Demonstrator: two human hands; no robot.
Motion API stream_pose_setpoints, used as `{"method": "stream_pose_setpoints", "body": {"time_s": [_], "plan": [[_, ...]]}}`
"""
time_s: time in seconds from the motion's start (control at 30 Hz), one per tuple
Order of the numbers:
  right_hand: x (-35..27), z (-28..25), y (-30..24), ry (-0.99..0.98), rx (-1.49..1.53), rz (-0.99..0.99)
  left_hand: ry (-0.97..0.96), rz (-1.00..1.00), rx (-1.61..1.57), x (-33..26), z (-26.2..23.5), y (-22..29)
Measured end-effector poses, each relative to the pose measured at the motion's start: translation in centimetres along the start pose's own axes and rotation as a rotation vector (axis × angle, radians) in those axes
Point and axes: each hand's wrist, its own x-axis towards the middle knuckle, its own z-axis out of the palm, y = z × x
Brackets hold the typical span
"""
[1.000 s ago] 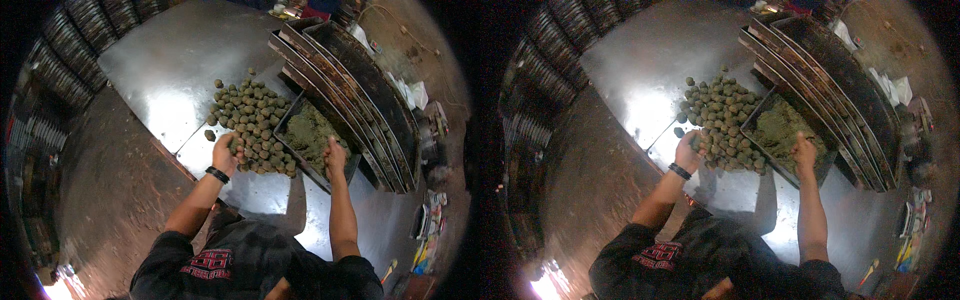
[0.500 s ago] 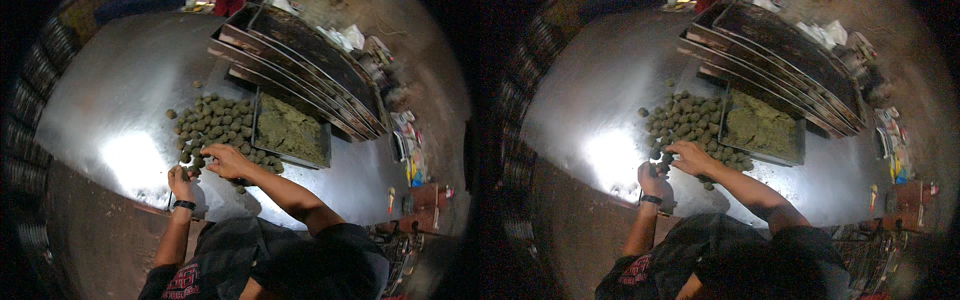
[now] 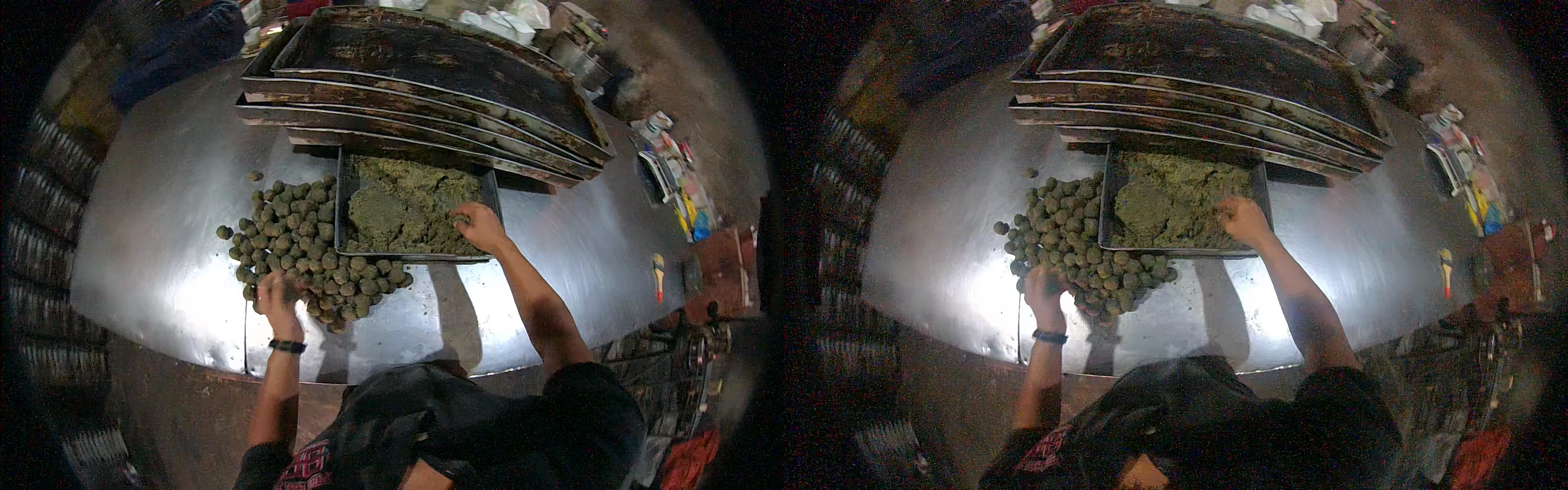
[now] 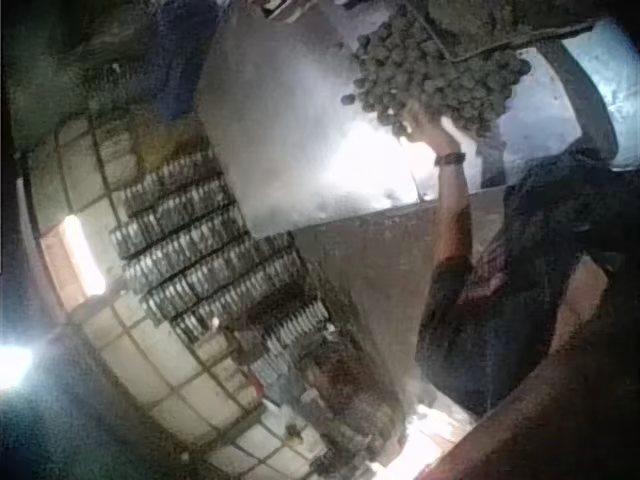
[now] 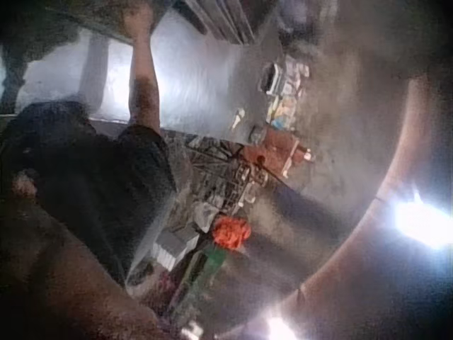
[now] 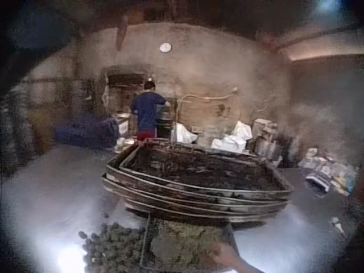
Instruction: The person repeatedly scoops green dough from a tray, rolls it into small balls by hand, and places them on a metal table. Another person is visible in the background working at a separate station.
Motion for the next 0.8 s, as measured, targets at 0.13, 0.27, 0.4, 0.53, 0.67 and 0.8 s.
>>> {"method": "stream_pose_setpoints", "body": {"time_s": [0.13, 0.27, 0.4, 0.53, 0.67, 0.8], "plan": [[-0.9, 1.2, 3.1, 0.038, 0.073, -0.151, -0.234, -0.351, -0.405, -1.8, 11.6, 1.5], [-0.5, -2.2, 0.5, -0.053, 0.521, -0.083, -0.324, -0.619, -0.625, -1.8, 22.4, 1.2], [0.9, -4.7, 0.0, -0.039, 0.371, -0.373, -0.337, -0.606, -0.596, -2.4, 28.3, -0.3], [1.8, -3.1, 0.8, 0.042, 0.364, -0.391, -0.255, -0.589, -0.383, -3.1, 30.8, -0.5], [2.6, -1.7, 2.6, 0.016, 0.484, -0.309, -0.499, -0.62, -0.242, -3.3, 30.4, -0.3], [2.8, -2.9, 2.4, -0.417, 1.255, 0.305, -0.501, -0.318, 0.293, -0.9, 28.2, -2.2]]}}
